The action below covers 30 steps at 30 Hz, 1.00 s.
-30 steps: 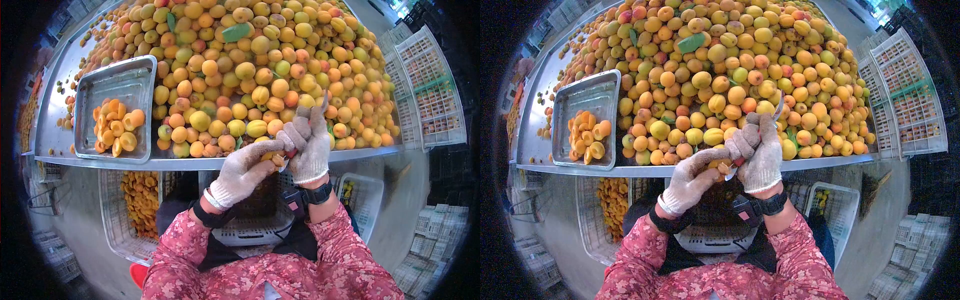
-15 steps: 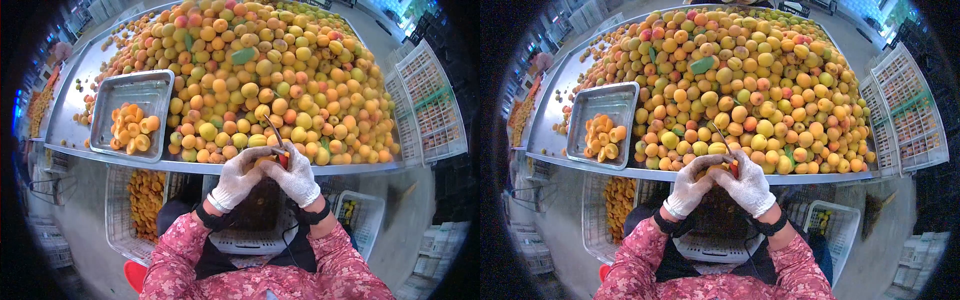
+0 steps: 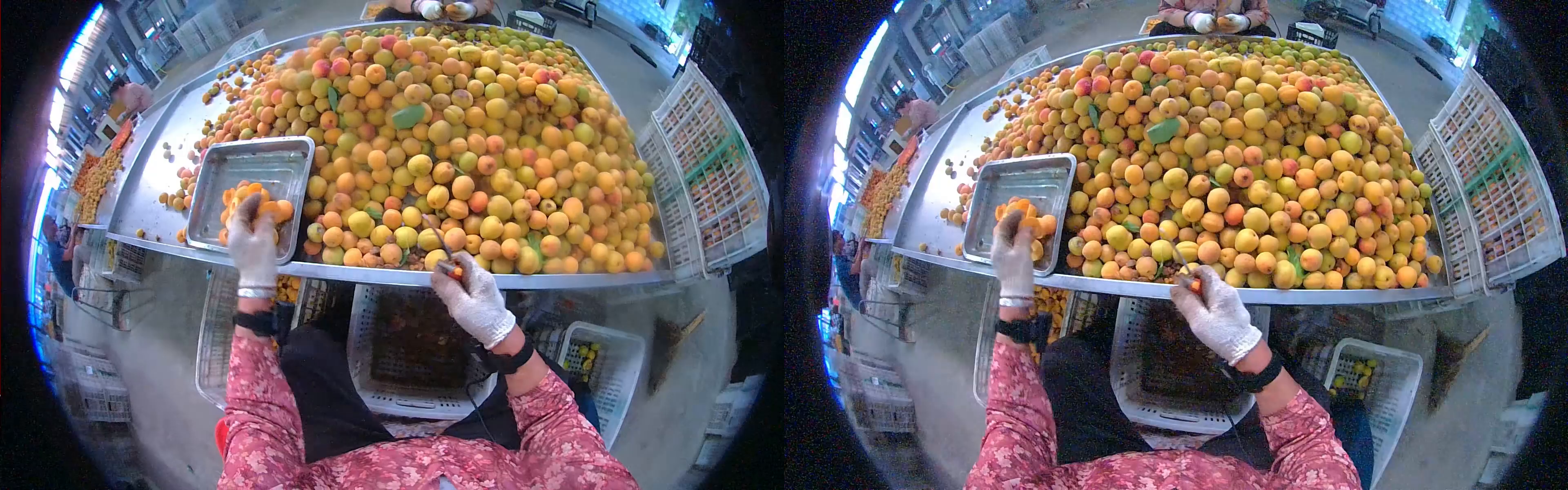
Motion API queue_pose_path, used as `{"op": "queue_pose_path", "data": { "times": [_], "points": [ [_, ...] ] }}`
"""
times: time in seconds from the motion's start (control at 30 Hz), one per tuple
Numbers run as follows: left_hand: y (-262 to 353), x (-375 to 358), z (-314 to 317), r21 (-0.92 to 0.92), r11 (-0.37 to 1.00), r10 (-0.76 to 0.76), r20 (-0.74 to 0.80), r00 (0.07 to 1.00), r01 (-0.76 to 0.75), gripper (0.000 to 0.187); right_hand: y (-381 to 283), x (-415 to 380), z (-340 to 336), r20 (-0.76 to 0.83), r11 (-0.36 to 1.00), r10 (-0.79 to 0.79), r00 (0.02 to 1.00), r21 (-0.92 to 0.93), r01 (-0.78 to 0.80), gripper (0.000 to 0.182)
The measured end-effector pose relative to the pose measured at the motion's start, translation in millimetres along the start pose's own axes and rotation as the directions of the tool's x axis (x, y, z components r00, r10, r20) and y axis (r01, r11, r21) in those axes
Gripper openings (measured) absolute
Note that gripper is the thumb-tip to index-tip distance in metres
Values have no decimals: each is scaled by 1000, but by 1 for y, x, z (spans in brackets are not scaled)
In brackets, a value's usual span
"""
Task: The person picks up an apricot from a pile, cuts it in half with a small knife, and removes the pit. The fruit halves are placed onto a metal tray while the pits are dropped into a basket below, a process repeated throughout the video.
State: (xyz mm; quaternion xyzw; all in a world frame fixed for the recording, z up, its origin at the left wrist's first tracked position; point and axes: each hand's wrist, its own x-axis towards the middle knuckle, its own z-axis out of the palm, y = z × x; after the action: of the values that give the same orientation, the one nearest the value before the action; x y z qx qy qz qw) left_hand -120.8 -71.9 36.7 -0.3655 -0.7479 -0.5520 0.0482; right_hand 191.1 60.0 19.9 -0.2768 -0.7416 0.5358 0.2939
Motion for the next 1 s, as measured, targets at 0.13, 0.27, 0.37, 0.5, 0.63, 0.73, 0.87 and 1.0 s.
{"op": "queue_pose_path", "data": {
  "times": [0.13, 0.27, 0.37, 0.5, 0.63, 0.73, 0.87, 1.0],
  "points": [
    [-3, 16, -12, 493, 869, 130, -143, 981, -43, 31, -11, -2, -25, -90, 816, 364, 927, 511, -271, 12],
    [31, 4, 33, 358, 882, 274, 141, 951, -307, 24, -8, 4, -54, -223, 517, 370, 902, 856, -1, 27],
    [48, -9, 91, 119, 940, 262, 352, 899, -320, 19, 0, 1, -72, -63, 380, 368, 928, 921, -89, 41],
    [86, -23, 153, 184, 815, 368, 569, 736, -550, 19, -2, -9, -72, -67, 587, 414, 908, 782, -210, 37],
    [89, -33, 196, 257, 761, 325, 644, 692, -596, 20, -3, -12, -73, -166, 698, 450, 877, 677, -231, 23],
    [105, -36, 216, 396, 698, 193, 699, 689, -597, 25, -6, -15, -83, -203, 739, 450, 870, 631, -234, 21],
    [105, -37, 235, 517, 550, 140, 717, 683, -656, 34, -5, -16, -86, -237, 793, 428, 872, 561, -237, 19],
    [100, -35, 243, 512, 560, 151, 711, 687, -652, 33, 3, -15, -85, -234, 858, 370, 899, 457, -234, 21]
  ]
}}
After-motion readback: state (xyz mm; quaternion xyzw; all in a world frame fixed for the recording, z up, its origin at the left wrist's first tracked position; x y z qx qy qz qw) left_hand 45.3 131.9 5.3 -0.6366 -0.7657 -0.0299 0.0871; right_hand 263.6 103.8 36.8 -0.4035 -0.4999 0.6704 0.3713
